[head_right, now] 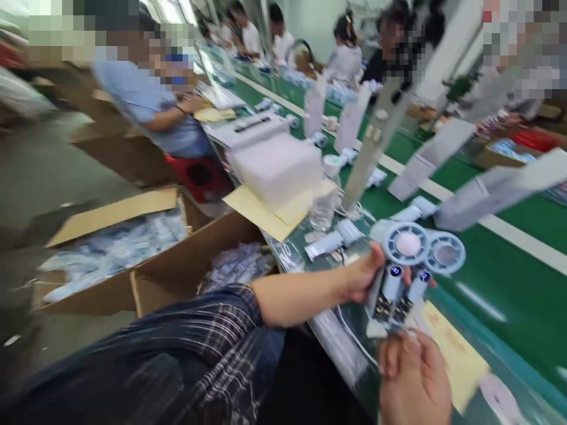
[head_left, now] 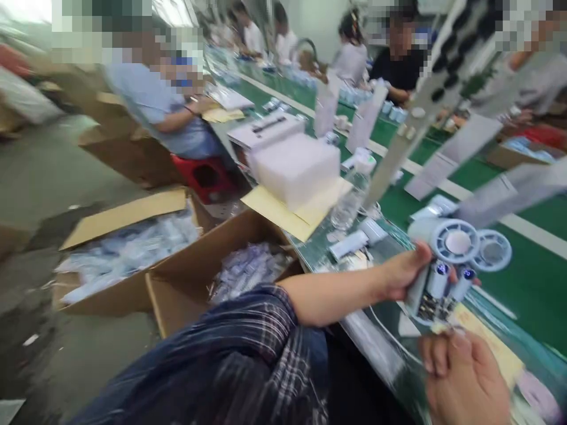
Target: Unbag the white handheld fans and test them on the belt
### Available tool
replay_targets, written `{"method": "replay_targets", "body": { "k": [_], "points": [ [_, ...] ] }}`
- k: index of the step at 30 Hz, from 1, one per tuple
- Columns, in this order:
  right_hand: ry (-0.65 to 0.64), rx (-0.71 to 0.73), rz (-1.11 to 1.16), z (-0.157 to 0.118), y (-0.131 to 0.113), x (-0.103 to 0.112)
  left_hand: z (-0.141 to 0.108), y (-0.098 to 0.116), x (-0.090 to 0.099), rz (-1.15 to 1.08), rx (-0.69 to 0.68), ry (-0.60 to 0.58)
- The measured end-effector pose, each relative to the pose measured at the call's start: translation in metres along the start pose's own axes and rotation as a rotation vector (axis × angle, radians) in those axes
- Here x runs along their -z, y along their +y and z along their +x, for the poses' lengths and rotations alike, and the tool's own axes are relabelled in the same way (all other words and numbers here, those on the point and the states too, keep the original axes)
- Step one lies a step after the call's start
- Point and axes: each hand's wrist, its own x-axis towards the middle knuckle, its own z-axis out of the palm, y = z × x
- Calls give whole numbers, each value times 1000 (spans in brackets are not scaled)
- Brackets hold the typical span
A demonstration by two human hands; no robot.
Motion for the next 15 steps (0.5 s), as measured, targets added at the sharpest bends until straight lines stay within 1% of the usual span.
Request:
{"method": "replay_targets", "body": {
  "k": [1, 3, 6, 8, 9, 11, 13, 15],
  "points": [
    [23, 17, 9, -8, -6, 1, -4, -2, -1, 2, -38, -42],
    [0, 36, -49, -14, -14, 0, -14, -2, -4, -28, -110, -97],
    [-87, 3, -279, -13, -17, 0, -30, 7, -13, -99, -182, -102],
    [-119, -32, -375, -13, -15, 1, -36, 14, -18, -114, -221, -92],
    [-119, -43, -368, -14, -14, 1, -38, 16, -19, -111, -232, -92],
    [-96, -60, -268, -15, -10, -2, -37, 17, -21, -89, -223, -105],
    [-55, -72, -127, -17, -8, -7, -36, 14, -20, -68, -223, -106],
    [-8, -74, -12, -19, -6, -14, -35, 8, -19, -65, -240, -78]
  ]
}}
